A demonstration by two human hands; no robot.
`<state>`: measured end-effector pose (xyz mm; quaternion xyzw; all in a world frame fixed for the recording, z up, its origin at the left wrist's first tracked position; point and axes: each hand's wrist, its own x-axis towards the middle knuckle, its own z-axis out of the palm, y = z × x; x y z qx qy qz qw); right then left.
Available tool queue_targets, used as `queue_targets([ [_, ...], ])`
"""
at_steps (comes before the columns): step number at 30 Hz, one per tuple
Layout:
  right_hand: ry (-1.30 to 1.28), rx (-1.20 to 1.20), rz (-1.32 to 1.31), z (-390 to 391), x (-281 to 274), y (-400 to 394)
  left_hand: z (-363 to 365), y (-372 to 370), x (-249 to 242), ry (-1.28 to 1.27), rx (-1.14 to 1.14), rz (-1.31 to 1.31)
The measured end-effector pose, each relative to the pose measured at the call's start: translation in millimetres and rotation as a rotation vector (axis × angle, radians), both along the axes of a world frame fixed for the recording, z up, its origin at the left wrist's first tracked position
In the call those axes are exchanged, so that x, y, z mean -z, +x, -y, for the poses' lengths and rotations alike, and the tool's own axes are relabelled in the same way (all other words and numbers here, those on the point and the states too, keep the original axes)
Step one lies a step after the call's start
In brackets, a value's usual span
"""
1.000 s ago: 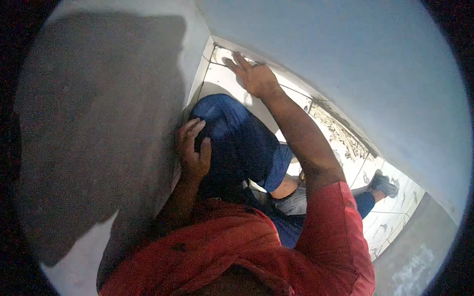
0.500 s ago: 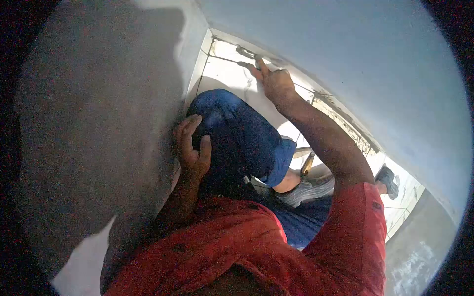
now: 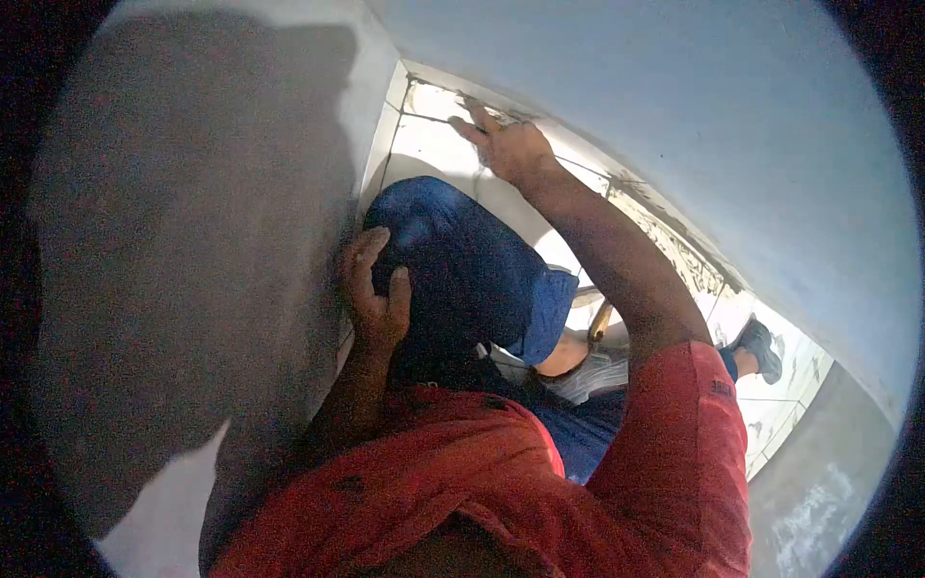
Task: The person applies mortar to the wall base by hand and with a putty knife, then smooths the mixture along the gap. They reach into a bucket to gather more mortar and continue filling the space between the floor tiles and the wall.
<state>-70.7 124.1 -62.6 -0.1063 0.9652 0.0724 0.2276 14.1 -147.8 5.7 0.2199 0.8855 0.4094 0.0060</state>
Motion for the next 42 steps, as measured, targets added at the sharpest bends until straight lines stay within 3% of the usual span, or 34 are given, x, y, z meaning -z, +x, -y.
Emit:
queue_targets([
  [9, 0.085, 0.011, 0.077, -29.4, 0.6, 38.4, -1.2, 0.1, 3.2, 0.033, -0.011, -0.032],
  [15, -0.173, 0.123, 0.142, -39.3, -22.0, 40.7, -1.0, 0.6, 6.6, 0.032, -0.006, -0.050],
  [18, -0.464, 0.048, -0.043, -65.9, 16.1, 51.8, -1.7, -0.6, 3.8, 0.009, -0.011, -0.042],
  [21, -0.500, 0.071, -0.113, -75.3, 14.0, 64.3, -0.7, -1.2, 5.1, 0.005, -0.018, -0.050],
  [24, -0.366, 0.070, -0.102, -79.0, 12.2, 73.7, -2.3, 0.9, 5.2, 0.032, -0.023, -0.041],
  [27, -0.078, 0.223, 0.057, -60.3, 0.8, 67.6, -3.3, 0.4, 0.4, 0.021, -0.020, -0.036],
  [30, -0.125, 0.167, 0.033, -35.9, -22.9, 57.3, -3.2, -1.4, 2.2, 0.021, -0.016, -0.063],
  [31, -0.035, 0.111, -0.010, -35.1, -12.2, 56.3, -2.8, -1.8, 5.5, 0.051, -0.012, -0.059],
  [40, -0.006, 0.171, -0.019, -33.9, -5.3, 61.7, -2.0, -3.4, 8.8, 0.057, -0.022, -0.075],
  [42, -0.139, 0.103, -0.076, -25.7, -8.2, 57.0, -1.3, -2.8, 7.4, 0.051, -0.015, -0.079],
])
